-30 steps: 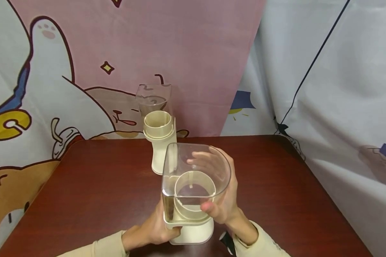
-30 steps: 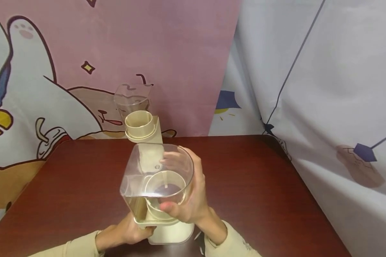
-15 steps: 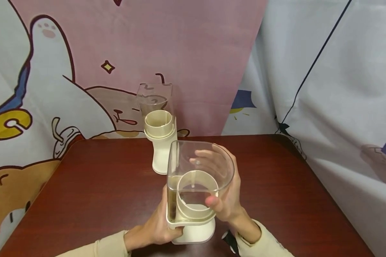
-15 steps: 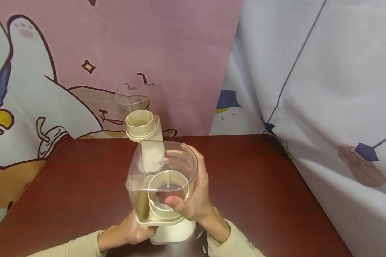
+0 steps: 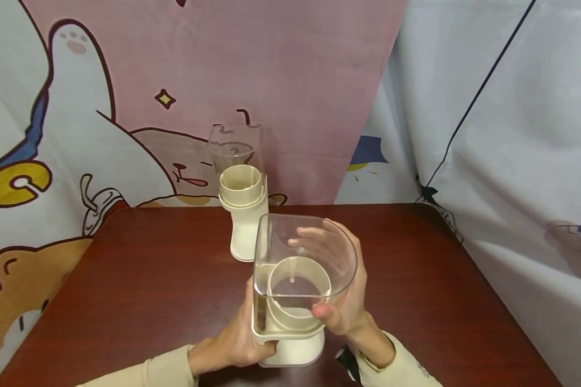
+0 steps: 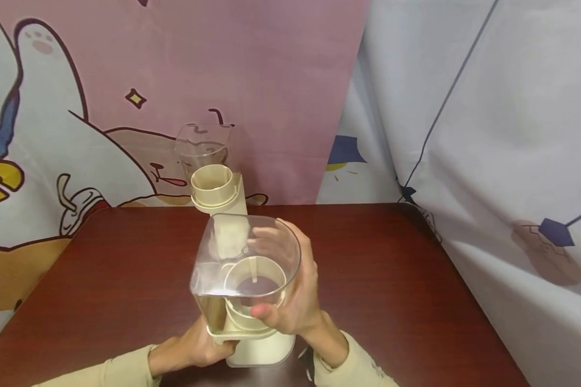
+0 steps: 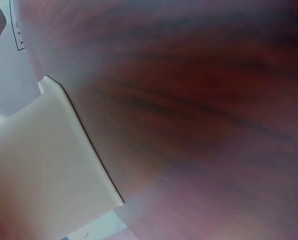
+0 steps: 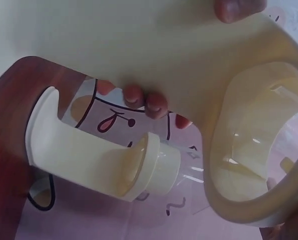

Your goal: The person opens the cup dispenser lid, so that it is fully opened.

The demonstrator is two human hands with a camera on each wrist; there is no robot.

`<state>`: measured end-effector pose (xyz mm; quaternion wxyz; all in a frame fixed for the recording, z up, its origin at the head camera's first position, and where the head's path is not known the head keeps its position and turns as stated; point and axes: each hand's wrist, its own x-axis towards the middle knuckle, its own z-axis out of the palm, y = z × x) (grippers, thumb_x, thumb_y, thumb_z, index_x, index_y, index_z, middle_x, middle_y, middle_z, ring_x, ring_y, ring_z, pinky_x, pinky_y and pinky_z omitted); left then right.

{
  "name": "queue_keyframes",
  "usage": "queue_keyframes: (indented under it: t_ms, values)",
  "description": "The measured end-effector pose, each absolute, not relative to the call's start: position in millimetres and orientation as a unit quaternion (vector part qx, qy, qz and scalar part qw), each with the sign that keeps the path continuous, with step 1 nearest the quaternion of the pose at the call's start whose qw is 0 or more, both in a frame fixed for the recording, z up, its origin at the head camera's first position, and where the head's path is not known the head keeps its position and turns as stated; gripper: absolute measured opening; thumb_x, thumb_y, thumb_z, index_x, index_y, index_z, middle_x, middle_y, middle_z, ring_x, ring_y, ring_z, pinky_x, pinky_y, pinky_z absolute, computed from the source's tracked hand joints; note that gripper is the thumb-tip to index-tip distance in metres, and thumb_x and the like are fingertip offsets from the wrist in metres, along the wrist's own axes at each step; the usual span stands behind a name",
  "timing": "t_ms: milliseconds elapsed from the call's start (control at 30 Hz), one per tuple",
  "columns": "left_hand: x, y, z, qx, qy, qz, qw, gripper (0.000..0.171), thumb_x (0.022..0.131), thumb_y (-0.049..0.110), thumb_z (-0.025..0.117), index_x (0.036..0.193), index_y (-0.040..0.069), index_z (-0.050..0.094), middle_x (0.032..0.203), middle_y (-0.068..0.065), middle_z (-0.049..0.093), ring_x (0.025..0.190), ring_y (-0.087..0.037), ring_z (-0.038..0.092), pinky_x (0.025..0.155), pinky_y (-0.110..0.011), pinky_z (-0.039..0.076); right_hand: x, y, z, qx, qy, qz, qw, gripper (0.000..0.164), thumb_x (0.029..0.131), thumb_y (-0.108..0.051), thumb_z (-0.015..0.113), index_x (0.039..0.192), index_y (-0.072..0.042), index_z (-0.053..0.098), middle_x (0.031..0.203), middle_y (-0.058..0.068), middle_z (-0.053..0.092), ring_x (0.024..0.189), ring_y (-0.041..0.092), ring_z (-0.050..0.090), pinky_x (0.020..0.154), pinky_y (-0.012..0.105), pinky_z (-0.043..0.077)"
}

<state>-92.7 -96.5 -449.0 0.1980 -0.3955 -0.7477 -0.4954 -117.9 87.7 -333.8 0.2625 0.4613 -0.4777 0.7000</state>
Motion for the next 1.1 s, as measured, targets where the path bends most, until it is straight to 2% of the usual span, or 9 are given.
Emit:
queue_keyframes:
  t_ms: [133, 433, 700, 1100]
  values:
    - [-90.8, -98.9, -449.8, -0.383, -0.758, -0.492, 0.190, 0.114, 0.049, 0.005, 0.069, 0.148, -0.010, 0.014, 0.126, -0.013, 0.053, 0.113, -0.017, 0.054, 0.108, -0.026, 0.039, -117.1, 86.8, -331.9, 0.449, -0.488, 0.706, 0.250, 0.093, 0.088, -0.054, 0.067, 0.144, 0.011, 0.031, 0.132, 0.023, 0.060, 0.114, 0.031, 0.067, 0.095, 0.042, 0.056]
    - [-89.6, -96.2, -452.3, -0.385, -0.737, -0.534, 0.153, 0.121, 0.050, -0.004, 0.069, 0.152, -0.007, 0.005, 0.129, -0.014, 0.053, 0.114, -0.018, 0.056, 0.108, -0.022, 0.039, -119.0, 89.2, -330.5, 0.431, -0.497, 0.715, 0.236, 0.092, 0.088, -0.054, 0.067, 0.143, 0.011, 0.033, 0.129, 0.021, 0.063, 0.111, 0.028, 0.069, 0.095, 0.041, 0.056]
    - [-93.5, -95.0, -450.8, -0.401, -0.728, -0.531, 0.165, 0.123, 0.044, -0.001, 0.068, 0.150, -0.008, 0.007, 0.142, -0.018, 0.045, 0.121, -0.022, 0.054, 0.112, -0.026, 0.036, -119.7, 88.8, -331.3, 0.452, -0.490, 0.694, 0.273, 0.092, 0.090, -0.053, 0.066, 0.143, 0.014, 0.031, 0.130, 0.023, 0.062, 0.111, 0.030, 0.068, 0.093, 0.041, 0.056]
    - [-98.0, -94.8, -452.5, -0.419, -0.721, -0.516, 0.197, 0.126, 0.041, 0.001, 0.069, 0.149, -0.015, 0.006, 0.143, -0.022, 0.042, 0.126, -0.023, 0.050, 0.113, -0.025, 0.034, -123.2, 89.9, -337.5, 0.484, -0.459, 0.688, 0.286, 0.097, 0.088, -0.048, 0.069, 0.142, 0.020, 0.026, 0.130, 0.029, 0.059, 0.112, 0.036, 0.067, 0.093, 0.040, 0.056]
